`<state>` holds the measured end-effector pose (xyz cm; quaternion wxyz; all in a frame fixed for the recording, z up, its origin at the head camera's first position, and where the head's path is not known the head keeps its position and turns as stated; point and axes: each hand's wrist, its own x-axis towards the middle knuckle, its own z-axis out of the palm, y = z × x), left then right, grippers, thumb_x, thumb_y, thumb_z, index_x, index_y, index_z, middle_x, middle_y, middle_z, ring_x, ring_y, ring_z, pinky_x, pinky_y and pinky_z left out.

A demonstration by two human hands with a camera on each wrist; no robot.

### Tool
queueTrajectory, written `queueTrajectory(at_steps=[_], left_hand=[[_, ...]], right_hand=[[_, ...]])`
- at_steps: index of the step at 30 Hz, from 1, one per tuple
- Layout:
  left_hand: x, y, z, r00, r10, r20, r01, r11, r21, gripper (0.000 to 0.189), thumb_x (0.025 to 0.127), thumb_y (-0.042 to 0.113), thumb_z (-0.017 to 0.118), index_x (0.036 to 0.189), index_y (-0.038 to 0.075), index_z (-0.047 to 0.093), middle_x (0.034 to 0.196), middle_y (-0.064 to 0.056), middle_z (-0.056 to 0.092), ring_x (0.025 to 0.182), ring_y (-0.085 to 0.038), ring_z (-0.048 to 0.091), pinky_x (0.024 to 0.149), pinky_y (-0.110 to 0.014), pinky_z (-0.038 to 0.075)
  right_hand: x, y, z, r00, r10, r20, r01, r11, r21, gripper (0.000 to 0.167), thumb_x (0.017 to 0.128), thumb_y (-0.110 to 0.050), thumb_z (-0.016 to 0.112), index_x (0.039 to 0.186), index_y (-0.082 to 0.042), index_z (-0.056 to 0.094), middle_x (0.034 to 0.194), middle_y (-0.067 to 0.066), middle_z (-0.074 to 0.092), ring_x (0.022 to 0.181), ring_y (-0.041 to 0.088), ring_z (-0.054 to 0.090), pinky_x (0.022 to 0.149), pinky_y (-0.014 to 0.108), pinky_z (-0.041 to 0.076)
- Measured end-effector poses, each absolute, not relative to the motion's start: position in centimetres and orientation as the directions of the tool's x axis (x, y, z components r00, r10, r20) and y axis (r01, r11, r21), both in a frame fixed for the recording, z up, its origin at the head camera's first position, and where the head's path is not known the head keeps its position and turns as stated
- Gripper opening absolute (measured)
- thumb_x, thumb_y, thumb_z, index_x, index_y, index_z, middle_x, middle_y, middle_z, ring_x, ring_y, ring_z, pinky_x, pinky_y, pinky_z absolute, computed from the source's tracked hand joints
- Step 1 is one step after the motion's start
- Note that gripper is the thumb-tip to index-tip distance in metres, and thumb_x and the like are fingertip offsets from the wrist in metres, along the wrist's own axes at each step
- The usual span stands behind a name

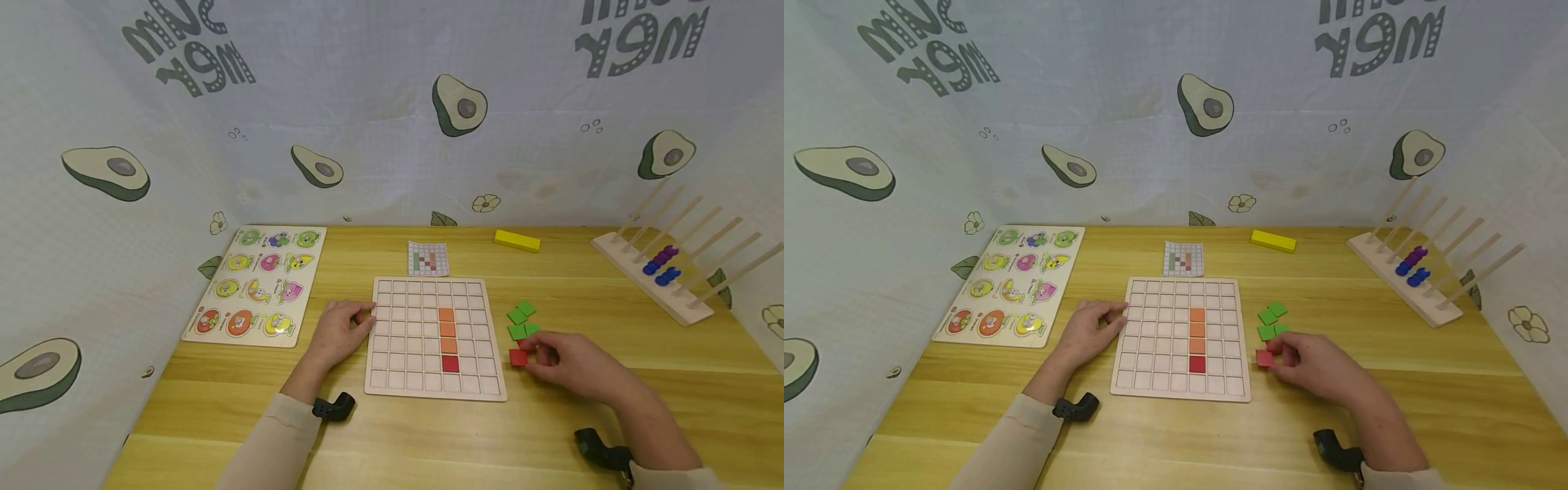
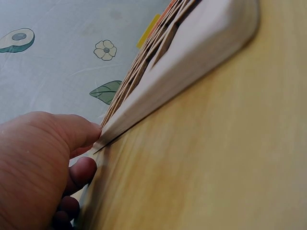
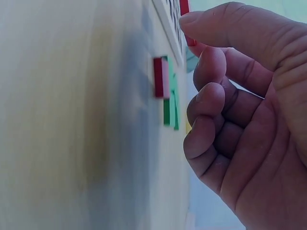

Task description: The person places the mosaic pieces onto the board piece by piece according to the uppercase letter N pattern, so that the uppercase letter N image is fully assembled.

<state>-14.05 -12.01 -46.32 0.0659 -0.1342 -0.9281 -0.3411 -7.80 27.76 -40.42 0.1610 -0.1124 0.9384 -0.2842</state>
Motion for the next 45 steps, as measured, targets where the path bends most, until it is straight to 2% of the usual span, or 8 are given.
queueTrajectory(at_steps=[13,21,45], left_hand=[[-14.0,-12.0,-46.2,-0.959,0.199,0.201,0.282,0.734,0.617,0.027,0.094,0.024,0.072,0.12,0.015,0.077,0.077,0.007,0.063,0.08,-0.012,0.048,0.077,-0.03,0.034],[-14.1,-12.0,-46.3,-0.963,0.194,0.188,0.27,0.735,0.622,0.027,0.096,0.025,0.071,0.121,0.016,0.076,0.079,0.008,0.064,0.08,-0.012,0.047,0.076,-0.029,0.033],[-14.2,-11.9,-46.5,-0.959,0.196,0.205,0.283,0.733,0.618,0.027,0.095,0.025,0.073,0.12,0.015,0.077,0.079,0.007,0.063,0.077,-0.012,0.045,0.075,-0.029,0.033]], right_hand=[[-8.4,24.7,-40.1,-0.913,-0.346,-0.217,-0.157,0.789,-0.594,0.021,0.089,-0.021,0.078,0.107,-0.016,0.069,0.077,-0.004,0.051,0.068,0.008,0.046,0.059,0.024,0.037],[-9.0,22.7,-39.6,-0.898,-0.374,-0.232,-0.171,0.782,-0.6,0.022,0.089,-0.019,0.077,0.108,-0.014,0.069,0.076,-0.003,0.051,0.068,0.011,0.046,0.059,0.024,0.037],[-10.5,17.4,-41.2,-0.877,-0.456,-0.155,-0.294,0.762,-0.577,0.015,0.09,-0.018,0.076,0.103,-0.017,0.069,0.07,-0.007,0.05,0.064,0.008,0.045,0.058,0.022,0.037]])
